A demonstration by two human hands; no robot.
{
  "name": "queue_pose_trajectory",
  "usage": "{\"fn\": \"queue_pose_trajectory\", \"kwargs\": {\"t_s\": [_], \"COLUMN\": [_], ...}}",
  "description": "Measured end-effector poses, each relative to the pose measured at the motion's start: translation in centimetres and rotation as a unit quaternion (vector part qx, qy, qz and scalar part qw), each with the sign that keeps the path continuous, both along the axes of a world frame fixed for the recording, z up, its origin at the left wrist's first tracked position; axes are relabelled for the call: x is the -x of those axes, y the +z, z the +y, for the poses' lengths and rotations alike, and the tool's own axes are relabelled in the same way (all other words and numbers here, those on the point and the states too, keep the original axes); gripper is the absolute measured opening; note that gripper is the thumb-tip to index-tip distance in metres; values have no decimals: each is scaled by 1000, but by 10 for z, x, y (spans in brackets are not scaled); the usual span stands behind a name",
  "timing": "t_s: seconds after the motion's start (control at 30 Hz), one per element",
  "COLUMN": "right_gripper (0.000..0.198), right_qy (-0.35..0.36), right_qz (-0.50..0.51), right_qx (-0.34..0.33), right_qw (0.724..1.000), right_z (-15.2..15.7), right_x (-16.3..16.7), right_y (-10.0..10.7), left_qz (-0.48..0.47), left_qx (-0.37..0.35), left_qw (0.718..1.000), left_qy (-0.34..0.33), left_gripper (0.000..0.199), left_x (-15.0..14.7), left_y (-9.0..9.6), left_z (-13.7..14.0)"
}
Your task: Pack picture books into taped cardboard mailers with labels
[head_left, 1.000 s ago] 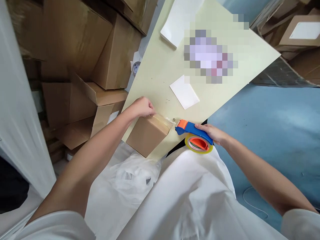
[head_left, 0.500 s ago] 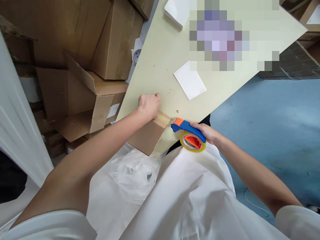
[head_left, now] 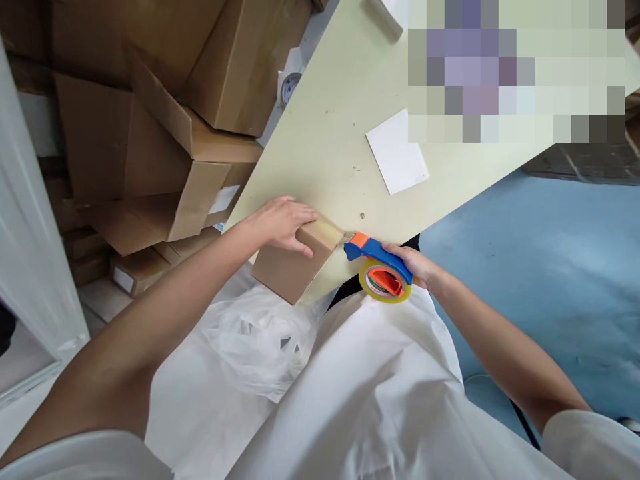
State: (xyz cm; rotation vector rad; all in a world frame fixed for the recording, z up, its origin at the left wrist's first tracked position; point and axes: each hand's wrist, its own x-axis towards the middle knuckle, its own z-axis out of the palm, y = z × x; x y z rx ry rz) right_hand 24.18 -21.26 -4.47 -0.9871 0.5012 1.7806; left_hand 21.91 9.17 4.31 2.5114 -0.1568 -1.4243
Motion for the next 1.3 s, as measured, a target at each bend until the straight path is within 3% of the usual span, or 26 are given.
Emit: {"fn": "queue_pose_trajectory", "kwargs": {"t_s": [0.13, 0.3, 0.5, 0.63, 0.83, 1.0, 1.1, 1.3], "right_gripper": [45, 42, 48, 52, 43, 37, 46, 79], "right_qy": [53, 23, 75, 127, 201, 143, 123, 193], "right_qz": [-51, -62, -133, -171, -122, -281, -366, -406], "right_qx": [-27, -48, -72, -82, -73, -58, -91, -206], "right_qw": [997, 997, 986, 974, 969, 947, 918, 869], "right_z": [5, 52, 145, 182, 179, 172, 165, 138], "right_x": [-6, -41, -125, -164, -161, -143, -141, -136], "right_y": [5, 14, 10, 9, -1, -3, 5, 11], "left_qz": [11, -24, -155, -266, -314, -307, -305, -301], "left_qx": [4, -91, -151, -146, -130, -116, -128, -153], "left_qw": [1000, 987, 921, 884, 875, 887, 885, 887], "left_qy": [-5, 130, 324, 355, 344, 325, 326, 315], "left_gripper": [77, 75, 65, 54, 56, 62, 59, 58], "left_x": [11, 20, 16, 8, 16, 21, 20, 18], "left_y": [-5, -3, -1, 0, -9, -9, -7, -6], "left_z": [9, 33, 59, 44, 10, 0, -1, -2]}}
